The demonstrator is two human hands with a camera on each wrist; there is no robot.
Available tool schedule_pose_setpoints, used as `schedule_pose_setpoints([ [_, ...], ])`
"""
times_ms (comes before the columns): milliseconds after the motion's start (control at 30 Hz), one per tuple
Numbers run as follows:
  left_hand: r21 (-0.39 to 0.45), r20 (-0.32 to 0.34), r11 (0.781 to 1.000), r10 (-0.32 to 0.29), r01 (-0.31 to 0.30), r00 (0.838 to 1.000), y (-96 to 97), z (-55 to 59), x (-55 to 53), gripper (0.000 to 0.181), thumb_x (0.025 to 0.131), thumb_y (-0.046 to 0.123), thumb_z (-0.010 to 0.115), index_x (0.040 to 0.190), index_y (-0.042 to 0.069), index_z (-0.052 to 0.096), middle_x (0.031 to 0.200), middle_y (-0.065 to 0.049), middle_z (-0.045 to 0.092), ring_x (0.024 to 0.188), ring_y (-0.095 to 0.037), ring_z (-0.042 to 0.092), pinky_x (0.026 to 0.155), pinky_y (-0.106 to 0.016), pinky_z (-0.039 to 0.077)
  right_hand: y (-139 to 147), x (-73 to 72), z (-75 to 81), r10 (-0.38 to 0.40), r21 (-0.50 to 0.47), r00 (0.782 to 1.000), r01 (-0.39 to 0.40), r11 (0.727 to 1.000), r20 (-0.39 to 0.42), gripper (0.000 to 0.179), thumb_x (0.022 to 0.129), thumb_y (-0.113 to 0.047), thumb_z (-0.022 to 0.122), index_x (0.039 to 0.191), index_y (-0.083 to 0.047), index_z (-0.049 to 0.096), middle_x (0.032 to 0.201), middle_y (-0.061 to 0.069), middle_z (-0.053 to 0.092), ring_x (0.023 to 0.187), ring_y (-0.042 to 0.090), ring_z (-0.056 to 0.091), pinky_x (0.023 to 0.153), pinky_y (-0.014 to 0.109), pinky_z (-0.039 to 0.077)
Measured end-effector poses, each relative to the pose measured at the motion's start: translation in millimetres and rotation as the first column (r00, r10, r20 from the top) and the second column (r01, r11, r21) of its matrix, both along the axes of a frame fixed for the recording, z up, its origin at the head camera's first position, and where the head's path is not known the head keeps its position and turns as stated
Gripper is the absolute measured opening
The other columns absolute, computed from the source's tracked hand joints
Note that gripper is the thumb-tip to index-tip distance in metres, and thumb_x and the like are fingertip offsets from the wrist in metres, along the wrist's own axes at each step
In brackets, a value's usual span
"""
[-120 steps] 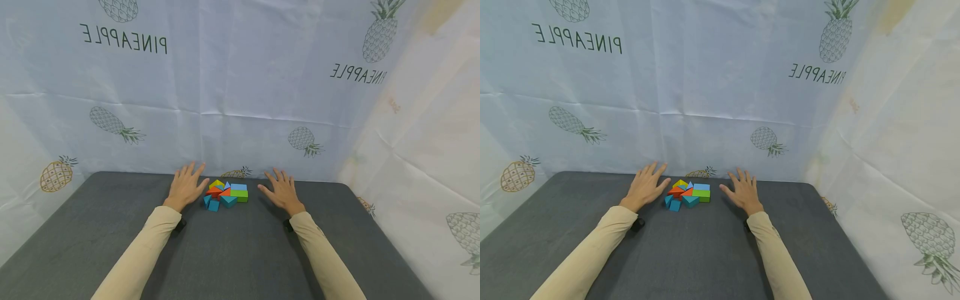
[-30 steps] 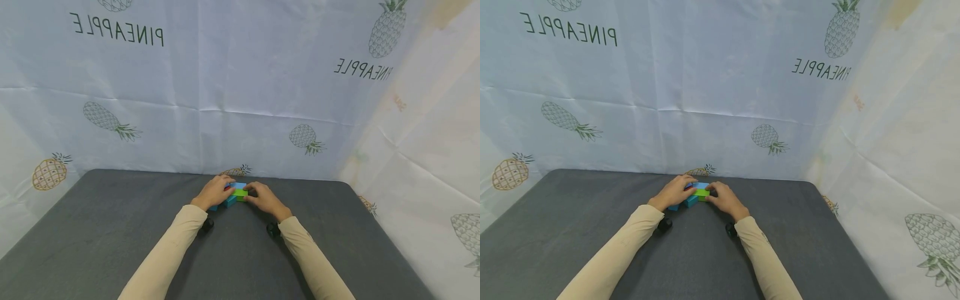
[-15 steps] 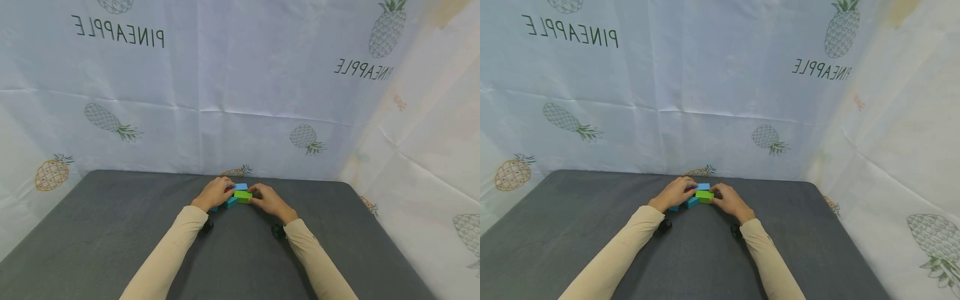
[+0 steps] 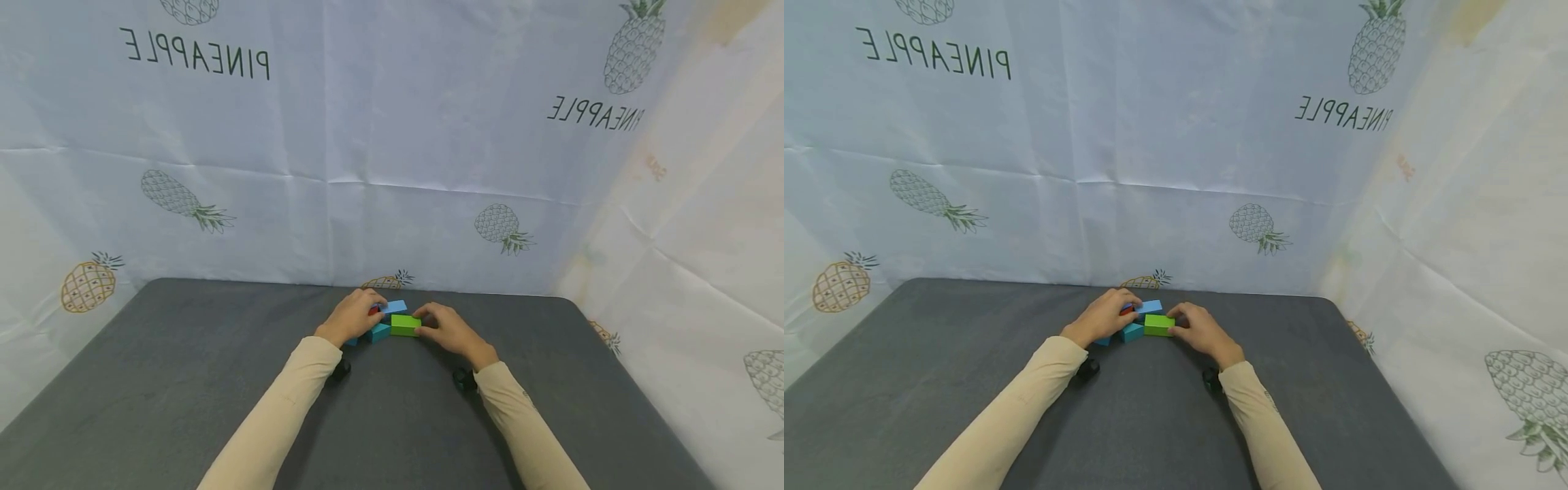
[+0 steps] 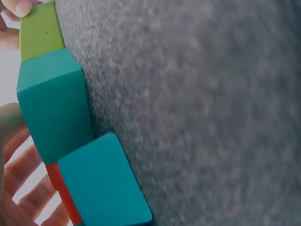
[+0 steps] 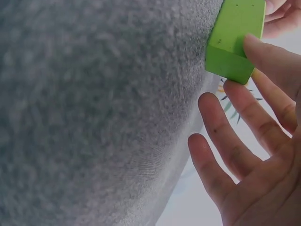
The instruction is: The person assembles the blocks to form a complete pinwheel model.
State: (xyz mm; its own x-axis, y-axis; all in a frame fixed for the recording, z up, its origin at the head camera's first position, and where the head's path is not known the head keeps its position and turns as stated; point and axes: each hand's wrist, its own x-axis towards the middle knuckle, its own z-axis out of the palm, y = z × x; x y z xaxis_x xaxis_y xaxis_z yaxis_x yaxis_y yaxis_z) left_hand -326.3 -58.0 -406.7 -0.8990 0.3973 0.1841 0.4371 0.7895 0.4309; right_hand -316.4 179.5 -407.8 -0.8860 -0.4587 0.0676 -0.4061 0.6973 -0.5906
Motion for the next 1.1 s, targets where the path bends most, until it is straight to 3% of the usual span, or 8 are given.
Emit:
schedule_pose_setpoints([
  [233, -0.009, -0.036, 1.000, 0.007, -0.007, 0.999, 3.4, -3.0, -1.5, 0.035, 0.095, 0.023, 0.069, 0.127, 0.011, 0.067, 0.130, -0.009, 0.063, 0.123, -0.030, 0.056, 0.103, -0.044, 0.048, 0.1, -2.6, -2.1, 0.026, -0.012, 1.000, -0.026, 1.000, 0.011, 0.033, 0.093, -0.019, 0.070, 0.123, -0.006, 0.062, 0.121, 0.012, 0.065, 0.103, 0.025, 0.066, 0.085, 0.039, 0.056],
  [533, -0.004, -0.023, 0.999, -0.033, 0.032, 0.999, 8.4, 0.0, -2.1, 0.041, 0.094, 0.014, 0.069, 0.134, 0.007, 0.062, 0.135, -0.012, 0.061, 0.130, -0.032, 0.052, 0.108, -0.045, 0.045, -6.4, -4.9, -5.0, 0.039, -0.013, 0.999, -0.039, 0.999, 0.007, 0.038, 0.092, -0.021, 0.072, 0.126, -0.008, 0.061, 0.119, 0.010, 0.066, 0.099, 0.021, 0.067, 0.081, 0.035, 0.056],
  [800, -0.030, 0.012, 0.999, -0.013, 0.014, 1.000, 8.0, 3.0, -0.9, 0.031, 0.097, 0.014, 0.065, 0.128, 0.009, 0.067, 0.133, -0.011, 0.061, 0.128, -0.031, 0.051, 0.101, -0.042, 0.048, -8.9, -6.1, -3.8, 0.052, 0.012, 0.999, -0.052, 0.999, -0.011, 0.039, 0.093, -0.021, 0.071, 0.128, -0.006, 0.062, 0.122, 0.011, 0.067, 0.096, 0.020, 0.067, 0.081, 0.033, 0.056],
  [1100, -0.061, 0.025, 0.997, -0.048, 0.050, 0.999, 10.3, 5.8, -1.3, 0.030, 0.095, 0.008, 0.065, 0.125, 0.008, 0.068, 0.131, -0.011, 0.062, 0.127, -0.030, 0.053, 0.101, -0.041, 0.049, -4.7, -4.8, -2.3, 0.026, 0.009, 0.999, -0.026, 1.000, 0.032, 0.039, 0.092, -0.020, 0.072, 0.127, -0.006, 0.062, 0.122, 0.011, 0.066, 0.098, 0.022, 0.066, 0.080, 0.034, 0.055],
])
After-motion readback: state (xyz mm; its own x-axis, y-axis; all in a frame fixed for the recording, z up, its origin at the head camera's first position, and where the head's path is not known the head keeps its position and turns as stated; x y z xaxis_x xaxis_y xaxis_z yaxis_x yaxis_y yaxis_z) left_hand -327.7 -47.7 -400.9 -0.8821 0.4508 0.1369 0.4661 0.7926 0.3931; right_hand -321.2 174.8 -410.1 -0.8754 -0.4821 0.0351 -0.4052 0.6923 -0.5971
